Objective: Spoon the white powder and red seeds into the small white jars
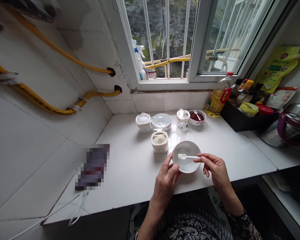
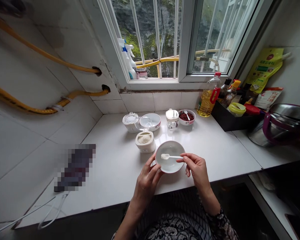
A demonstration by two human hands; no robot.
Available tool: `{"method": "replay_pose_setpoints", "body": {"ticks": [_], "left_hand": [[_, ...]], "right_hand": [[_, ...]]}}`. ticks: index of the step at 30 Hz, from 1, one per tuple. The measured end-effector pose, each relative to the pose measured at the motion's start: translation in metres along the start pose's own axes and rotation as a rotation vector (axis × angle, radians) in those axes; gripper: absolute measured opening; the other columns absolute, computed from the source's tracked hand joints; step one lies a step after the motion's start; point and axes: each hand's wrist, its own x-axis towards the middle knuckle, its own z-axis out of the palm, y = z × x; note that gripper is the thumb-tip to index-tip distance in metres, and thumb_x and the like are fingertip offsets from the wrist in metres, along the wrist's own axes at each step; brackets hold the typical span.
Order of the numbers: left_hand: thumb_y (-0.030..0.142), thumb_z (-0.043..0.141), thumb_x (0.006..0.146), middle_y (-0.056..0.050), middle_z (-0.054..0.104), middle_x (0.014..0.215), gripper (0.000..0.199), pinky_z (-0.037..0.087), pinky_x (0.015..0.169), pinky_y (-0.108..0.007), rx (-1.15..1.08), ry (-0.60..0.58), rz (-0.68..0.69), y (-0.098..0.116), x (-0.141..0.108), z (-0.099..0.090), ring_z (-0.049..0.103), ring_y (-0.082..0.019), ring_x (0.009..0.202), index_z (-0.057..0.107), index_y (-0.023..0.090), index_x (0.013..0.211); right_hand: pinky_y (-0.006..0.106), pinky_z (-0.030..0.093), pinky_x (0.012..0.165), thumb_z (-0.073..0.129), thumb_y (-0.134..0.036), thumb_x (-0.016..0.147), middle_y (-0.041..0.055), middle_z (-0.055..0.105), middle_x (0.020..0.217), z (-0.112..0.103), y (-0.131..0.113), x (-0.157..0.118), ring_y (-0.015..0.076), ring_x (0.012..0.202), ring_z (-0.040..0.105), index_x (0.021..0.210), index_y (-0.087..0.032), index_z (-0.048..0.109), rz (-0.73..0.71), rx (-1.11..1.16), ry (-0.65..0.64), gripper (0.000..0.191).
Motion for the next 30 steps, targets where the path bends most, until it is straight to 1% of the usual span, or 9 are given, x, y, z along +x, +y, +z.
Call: {"method": "replay_pose_setpoints", "body": {"ticks": [3, 10, 15, 20, 23, 25, 28, 30], "left_hand": [[0.020, 0.057, 0.096, -0.020, 0.056, 0.137, 0.011, 0.061, 0.091, -0.039, 0.007, 0.024, -0.040, -0.002, 0.000, 0.000, 0.064, -0.030, 0.121, 0.058, 0.019, 0.107], [0.024, 0.056, 0.097, -0.017, 0.059, 0.131, 0.013, 0.060, 0.090, -0.037, -0.032, 0.011, -0.150, -0.002, 0.002, 0.000, 0.065, -0.027, 0.118, 0.056, 0.022, 0.109], [0.022, 0.057, 0.096, -0.015, 0.059, 0.132, 0.016, 0.060, 0.091, -0.038, -0.044, 0.004, -0.182, -0.002, 0.002, 0.001, 0.065, -0.027, 0.118, 0.054, 0.023, 0.112], [0.019, 0.058, 0.094, -0.015, 0.059, 0.131, 0.020, 0.060, 0.090, -0.039, -0.039, 0.027, -0.197, -0.002, 0.002, 0.003, 0.065, -0.028, 0.118, 0.054, 0.024, 0.112], [0.017, 0.058, 0.094, -0.015, 0.058, 0.131, 0.020, 0.060, 0.090, -0.040, -0.045, 0.033, -0.204, -0.001, 0.002, 0.003, 0.064, -0.028, 0.119, 0.053, 0.023, 0.113], [0.017, 0.058, 0.093, -0.015, 0.058, 0.131, 0.021, 0.059, 0.091, -0.040, -0.047, 0.030, -0.205, -0.001, 0.002, 0.003, 0.064, -0.028, 0.119, 0.053, 0.024, 0.113], [0.015, 0.059, 0.092, -0.014, 0.058, 0.132, 0.023, 0.059, 0.092, -0.040, -0.042, 0.023, -0.202, -0.001, 0.002, 0.003, 0.064, -0.028, 0.120, 0.053, 0.024, 0.112], [0.014, 0.060, 0.091, -0.014, 0.058, 0.132, 0.024, 0.059, 0.092, -0.040, -0.038, 0.016, -0.203, -0.002, 0.002, 0.002, 0.064, -0.028, 0.119, 0.053, 0.024, 0.112]], "right_hand": [[0.023, 0.034, 0.033, 0.079, -0.045, 0.067, 0.0123, 0.079, 0.075, -0.001, 0.000, 0.001, 0.0059, 0.034, 0.038, 0.080, -0.015, 0.077, -0.026, 0.007, 0.012, 0.033], [0.023, 0.035, 0.034, 0.079, -0.045, 0.068, 0.0128, 0.079, 0.075, 0.001, 0.005, 0.004, 0.0059, 0.034, 0.038, 0.082, -0.015, 0.076, -0.049, 0.007, 0.020, 0.033], [0.024, 0.036, 0.035, 0.081, -0.045, 0.065, 0.0130, 0.079, 0.075, 0.002, 0.005, 0.008, 0.0056, 0.033, 0.038, 0.081, -0.015, 0.077, -0.035, 0.029, 0.027, 0.035], [0.023, 0.034, 0.034, 0.080, -0.042, 0.065, 0.0128, 0.079, 0.074, 0.006, -0.005, 0.016, 0.0047, 0.033, 0.036, 0.079, -0.015, 0.076, -0.062, 0.051, 0.030, 0.031], [0.023, 0.034, 0.034, 0.079, -0.040, 0.066, 0.0116, 0.078, 0.074, 0.015, -0.018, 0.025, 0.0048, 0.034, 0.036, 0.079, -0.015, 0.076, -0.110, 0.051, 0.001, 0.028], [0.023, 0.034, 0.035, 0.077, -0.039, 0.068, 0.0105, 0.078, 0.073, 0.025, -0.027, 0.032, 0.0054, 0.034, 0.038, 0.080, -0.015, 0.075, -0.162, 0.033, -0.027, 0.027], [0.023, 0.036, 0.035, 0.072, -0.040, 0.075, 0.0098, 0.078, 0.075, 0.045, -0.036, 0.044, 0.0064, 0.035, 0.040, 0.083, -0.015, 0.074, -0.287, -0.048, -0.060, 0.027], [0.024, 0.040, 0.036, 0.066, -0.040, 0.082, 0.0093, 0.079, 0.078, 0.059, -0.038, 0.049, 0.0080, 0.036, 0.044, 0.089, -0.015, 0.074, -0.402, -0.150, -0.066, 0.027]]}}
